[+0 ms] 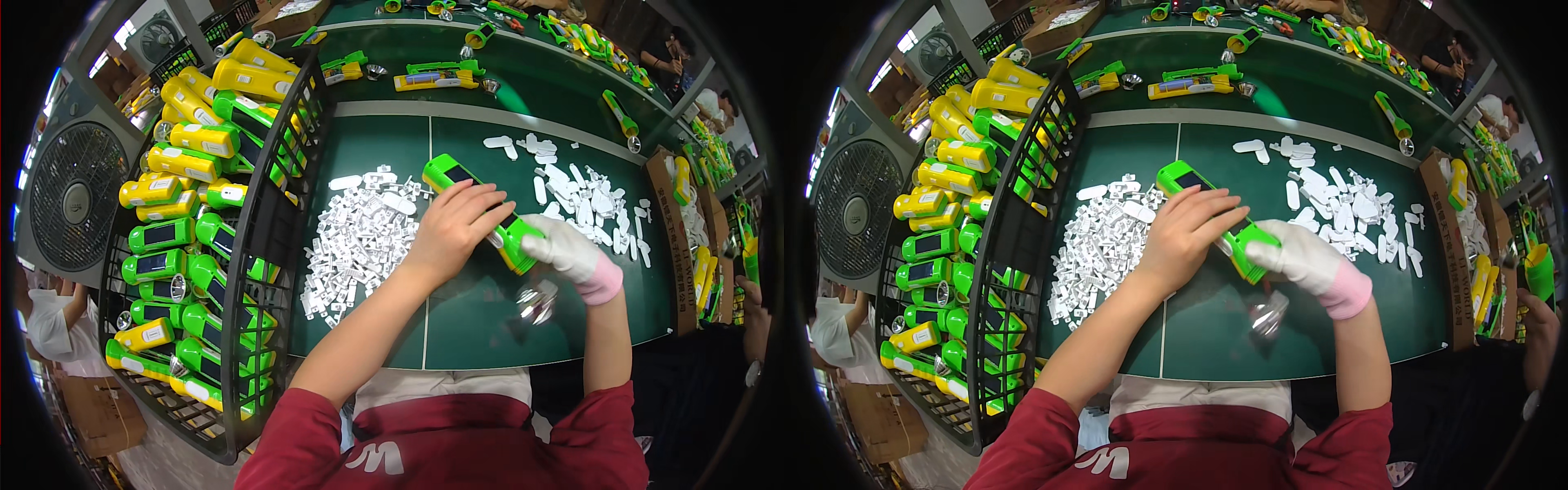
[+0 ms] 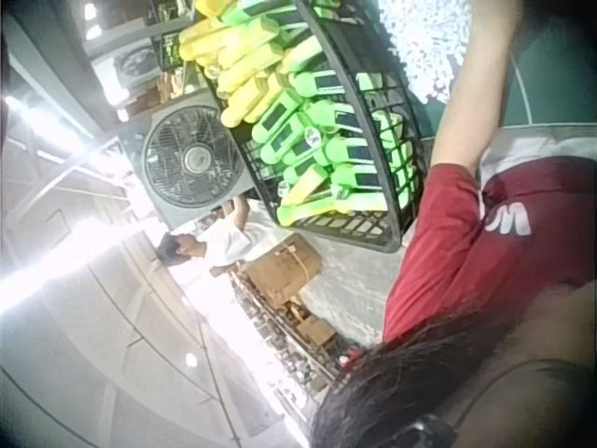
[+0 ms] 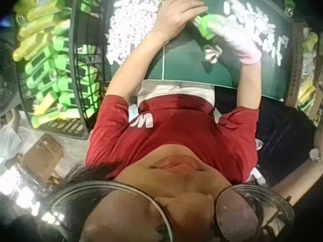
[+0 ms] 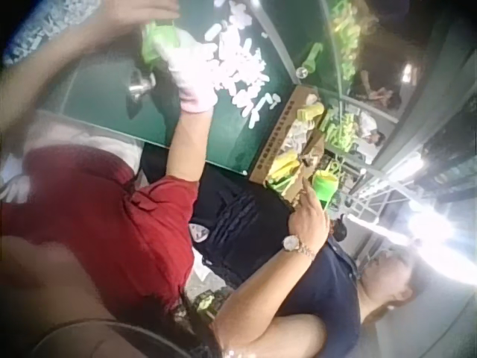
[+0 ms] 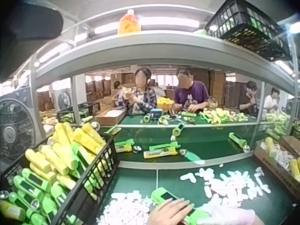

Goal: The person assembles flashlights by hand, joining casing pieces together and installing switch components and covers onto the bodies.

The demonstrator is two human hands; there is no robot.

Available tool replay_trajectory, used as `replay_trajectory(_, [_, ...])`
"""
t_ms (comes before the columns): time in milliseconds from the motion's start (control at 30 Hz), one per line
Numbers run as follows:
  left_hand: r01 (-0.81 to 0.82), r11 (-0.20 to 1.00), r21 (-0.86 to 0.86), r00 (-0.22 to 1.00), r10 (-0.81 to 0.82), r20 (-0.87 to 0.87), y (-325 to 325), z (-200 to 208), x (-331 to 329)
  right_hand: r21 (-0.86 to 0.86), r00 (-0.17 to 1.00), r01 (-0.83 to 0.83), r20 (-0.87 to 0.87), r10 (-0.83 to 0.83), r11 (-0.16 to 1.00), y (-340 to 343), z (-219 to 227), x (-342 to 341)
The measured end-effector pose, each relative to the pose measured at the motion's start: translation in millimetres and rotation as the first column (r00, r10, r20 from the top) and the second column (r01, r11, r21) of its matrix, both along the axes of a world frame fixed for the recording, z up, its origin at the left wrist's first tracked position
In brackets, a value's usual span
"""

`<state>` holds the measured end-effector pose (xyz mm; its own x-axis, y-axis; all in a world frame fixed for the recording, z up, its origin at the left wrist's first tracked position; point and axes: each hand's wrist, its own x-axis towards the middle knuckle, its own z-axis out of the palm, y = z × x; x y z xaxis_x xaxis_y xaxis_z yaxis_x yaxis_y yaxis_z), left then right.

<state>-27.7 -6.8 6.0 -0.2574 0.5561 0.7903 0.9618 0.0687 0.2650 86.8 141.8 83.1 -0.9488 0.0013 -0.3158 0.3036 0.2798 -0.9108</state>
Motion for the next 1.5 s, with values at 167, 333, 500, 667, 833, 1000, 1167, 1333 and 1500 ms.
replay_trajectory(167, [-0.032,0.999,-0.04,0.999,0.031,-0.04,4,-3,-1,-0.021,0.985,0.17,0.046,-0.169,0.985,4,-29,-7])
replay_trajectory(333, [-0.094,0.992,-0.087,0.985,0.105,0.133,6,-15,5,-0.355,0.862,0.467,-0.021,-0.507,0.81,76,-30,-62])
replay_trajectory(500, [0.044,0.994,-0.104,0.991,-0.03,0.127,15,-18,18,-0.165,0.657,0.738,-0.045,-0.752,0.655,186,-21,-156])
replay_trajectory(667, [0.158,0.955,-0.249,0.977,-0.115,0.178,7,-25,16,0.087,0.62,0.785,-0.084,-0.78,0.614,238,-51,-230])
replay_trajectory(833, [0.236,0.915,-0.326,0.969,-0.197,0.148,11,-22,18,0.684,0.667,0.661,-0.35,-0.657,0.307,322,-81,-263])
replay_trajectory(1000, [0.234,0.932,-0.277,0.969,-0.2,0.146,8,-27,20,0.654,0.625,0.751,-0.663,-0.412,0.087,285,-50,-280])
replay_trajectory(1167, [0.234,0.904,-0.357,0.971,-0.199,0.134,6,-24,21,0.955,0.854,0.17,-0.266,0.447,0.243,135,-30,-331])
replay_trajectory(1333, [0.251,0.9,-0.355,0.967,-0.217,0.134,10,-25,20,0.923,0.936,-0.302,0.239,0.259,0.238,118,-35,-372])
replay_trajectory(1500, [0.233,0.928,-0.291,0.972,-0.21,0.108,9,-26,23,0.933,0.944,-0.288,0.237,0.231,0.218,122,-37,-373])
